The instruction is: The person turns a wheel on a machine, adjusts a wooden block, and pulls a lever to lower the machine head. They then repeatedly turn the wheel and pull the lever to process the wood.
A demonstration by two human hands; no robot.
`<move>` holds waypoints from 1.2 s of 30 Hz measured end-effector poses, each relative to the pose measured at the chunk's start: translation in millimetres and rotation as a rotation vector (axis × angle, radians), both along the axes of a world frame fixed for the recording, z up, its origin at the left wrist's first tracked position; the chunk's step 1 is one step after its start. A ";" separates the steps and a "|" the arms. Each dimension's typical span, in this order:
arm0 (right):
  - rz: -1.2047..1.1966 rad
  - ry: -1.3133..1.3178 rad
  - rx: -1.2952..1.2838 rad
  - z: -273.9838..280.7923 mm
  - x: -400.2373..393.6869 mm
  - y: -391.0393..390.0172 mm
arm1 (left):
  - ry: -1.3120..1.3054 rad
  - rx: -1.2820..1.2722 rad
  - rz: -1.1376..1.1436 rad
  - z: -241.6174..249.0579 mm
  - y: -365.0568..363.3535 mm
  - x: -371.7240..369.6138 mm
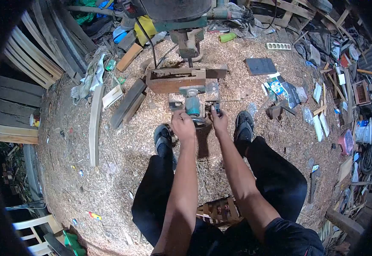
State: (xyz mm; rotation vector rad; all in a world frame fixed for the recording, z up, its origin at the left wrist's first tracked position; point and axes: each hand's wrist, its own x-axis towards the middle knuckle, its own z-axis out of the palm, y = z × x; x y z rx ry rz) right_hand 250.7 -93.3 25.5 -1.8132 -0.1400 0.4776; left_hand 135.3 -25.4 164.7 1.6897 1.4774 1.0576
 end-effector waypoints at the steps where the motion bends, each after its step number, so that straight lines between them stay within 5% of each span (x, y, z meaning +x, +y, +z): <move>1: 0.059 0.185 0.108 -1.5 8.8 -2.1 | -0.008 -0.002 -0.003 1.5 -0.4 0.6; 3: 0.123 0.378 0.127 -9.1 15.4 -2.6 | 0.004 -0.003 0.000 1.7 -1.5 -1.4; 6: 0.024 -0.117 -0.341 26.9 -6.1 6.8 | 0.030 -0.016 0.007 -6.5 0.8 -2.3; 11: 0.053 -0.114 -0.133 23.6 -7.5 -0.7 | 0.050 -0.047 -0.001 -1.2 1.8 -3.1; 14: -0.169 0.065 0.201 63.2 -23.4 -15.2 | 0.080 -0.051 -0.016 -2.6 2.6 -5.2; 18: -0.103 -0.279 0.090 111.4 -22.8 -15.2 | 0.078 -0.082 -0.008 2.5 -1.5 -4.1; 21: -0.084 -0.447 0.501 246.5 25.7 28.6 | 0.082 -0.089 -0.017 11.8 -4.7 -5.7; 23: -0.010 -0.550 0.760 384.7 61.3 62.0 | 0.071 -0.095 -0.030 13.3 -4.6 -5.9; 26: -0.037 -0.617 0.838 509.3 136.5 130.3 | 0.045 -0.124 -0.052 9.8 -2.7 -5.0; 30: 0.266 -0.331 0.381 522.4 208.0 186.9 | -0.003 -0.131 -0.092 6.8 -0.2 -8.9; 31: 0.369 -0.347 0.310 490.1 261.6 227.0 | -0.060 -0.136 -0.090 4.6 -1.2 -7.2; 33: 0.511 -0.285 0.383 489.6 262.4 239.1 | -0.114 -0.137 -0.070 3.1 4.0 -1.2; 36: 0.390 -0.288 0.360 471.4 266.6 259.8 | -0.068 -0.162 -0.043 -3.1 -1.1 -5.1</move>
